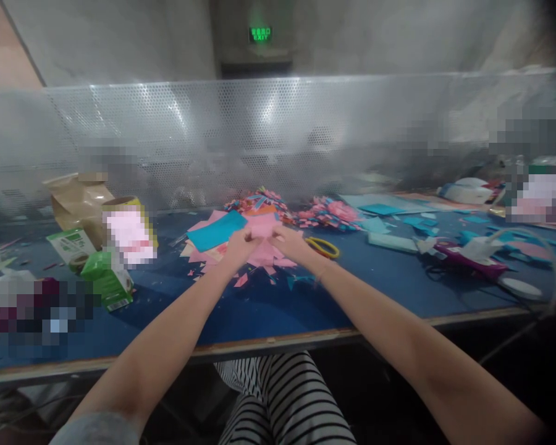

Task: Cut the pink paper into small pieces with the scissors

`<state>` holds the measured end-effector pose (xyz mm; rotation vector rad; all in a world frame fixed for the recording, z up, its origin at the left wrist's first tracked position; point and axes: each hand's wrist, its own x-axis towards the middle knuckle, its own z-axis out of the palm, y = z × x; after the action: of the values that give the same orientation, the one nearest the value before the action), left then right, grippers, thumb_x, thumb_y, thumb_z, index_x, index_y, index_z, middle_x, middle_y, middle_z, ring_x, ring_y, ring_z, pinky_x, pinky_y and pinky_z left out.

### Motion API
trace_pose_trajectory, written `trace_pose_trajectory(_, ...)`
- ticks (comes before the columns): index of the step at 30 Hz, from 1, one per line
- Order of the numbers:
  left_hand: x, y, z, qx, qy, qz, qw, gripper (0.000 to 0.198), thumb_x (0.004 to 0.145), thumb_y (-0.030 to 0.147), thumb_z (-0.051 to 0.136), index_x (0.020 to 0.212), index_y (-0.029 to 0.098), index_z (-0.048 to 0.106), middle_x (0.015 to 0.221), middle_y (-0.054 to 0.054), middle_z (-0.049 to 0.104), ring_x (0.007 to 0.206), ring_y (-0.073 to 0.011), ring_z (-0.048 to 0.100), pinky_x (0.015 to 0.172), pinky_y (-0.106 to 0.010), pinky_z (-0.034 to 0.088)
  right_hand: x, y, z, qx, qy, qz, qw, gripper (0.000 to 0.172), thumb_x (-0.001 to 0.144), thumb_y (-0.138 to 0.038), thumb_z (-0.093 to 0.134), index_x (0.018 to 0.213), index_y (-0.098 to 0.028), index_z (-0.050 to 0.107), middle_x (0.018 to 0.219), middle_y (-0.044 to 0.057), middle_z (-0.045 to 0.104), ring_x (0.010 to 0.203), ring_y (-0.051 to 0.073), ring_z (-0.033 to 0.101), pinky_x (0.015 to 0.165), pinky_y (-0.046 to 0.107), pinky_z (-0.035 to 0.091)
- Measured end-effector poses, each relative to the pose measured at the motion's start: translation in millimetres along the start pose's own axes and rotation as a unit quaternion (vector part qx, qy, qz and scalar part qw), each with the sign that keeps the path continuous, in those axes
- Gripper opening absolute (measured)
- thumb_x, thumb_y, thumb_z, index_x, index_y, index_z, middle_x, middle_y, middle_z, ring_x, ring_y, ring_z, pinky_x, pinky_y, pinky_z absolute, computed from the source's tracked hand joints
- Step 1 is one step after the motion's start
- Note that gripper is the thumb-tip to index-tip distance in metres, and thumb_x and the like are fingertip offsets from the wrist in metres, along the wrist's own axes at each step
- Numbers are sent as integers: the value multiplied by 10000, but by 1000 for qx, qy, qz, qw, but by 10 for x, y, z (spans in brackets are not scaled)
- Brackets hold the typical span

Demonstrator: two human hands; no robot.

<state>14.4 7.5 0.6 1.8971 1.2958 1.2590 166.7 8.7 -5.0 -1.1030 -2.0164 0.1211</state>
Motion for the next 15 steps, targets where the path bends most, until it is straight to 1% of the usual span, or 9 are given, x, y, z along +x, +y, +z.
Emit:
trace_pose_trajectory(3,14,-44,-2,-41,6,-10,999,226,551,315,599,679,132,557,583,9,540,555,-110,483,487,-222,378,5,-24,15,2,24,-16,1000,79,693,-209,416,636,-161,442,666,15,502,642,121,446,616,236,350)
trace_pose_trajectory(6,19,-57,2,-107,25,-43,993,283,514,329,633,704,129,568,602,-1,559,537,-104,490,485,-224,394,8,-28,42,-4,51,-22,998,78,695,-177,409,698,-152,482,695,30,518,650,127,453,633,247,365)
trace_pose_trajectory(11,14,-54,19,-251,54,-85,963,297,479,311,663,692,118,589,595,-3,561,500,-77,479,519,-242,427,-1,-3,71,-26,78,-31,996,199,736,-183,378,862,-138,526,785,68,540,732,163,477,709,307,394)
trace_pose_trajectory(15,9,-61,36,-300,67,-95,947,273,461,282,673,662,114,598,562,4,552,479,-67,469,503,-229,414,-17,-4,73,-37,79,-65,994,336,778,-186,326,1076,-118,463,945,116,520,875,194,467,791,353,391)
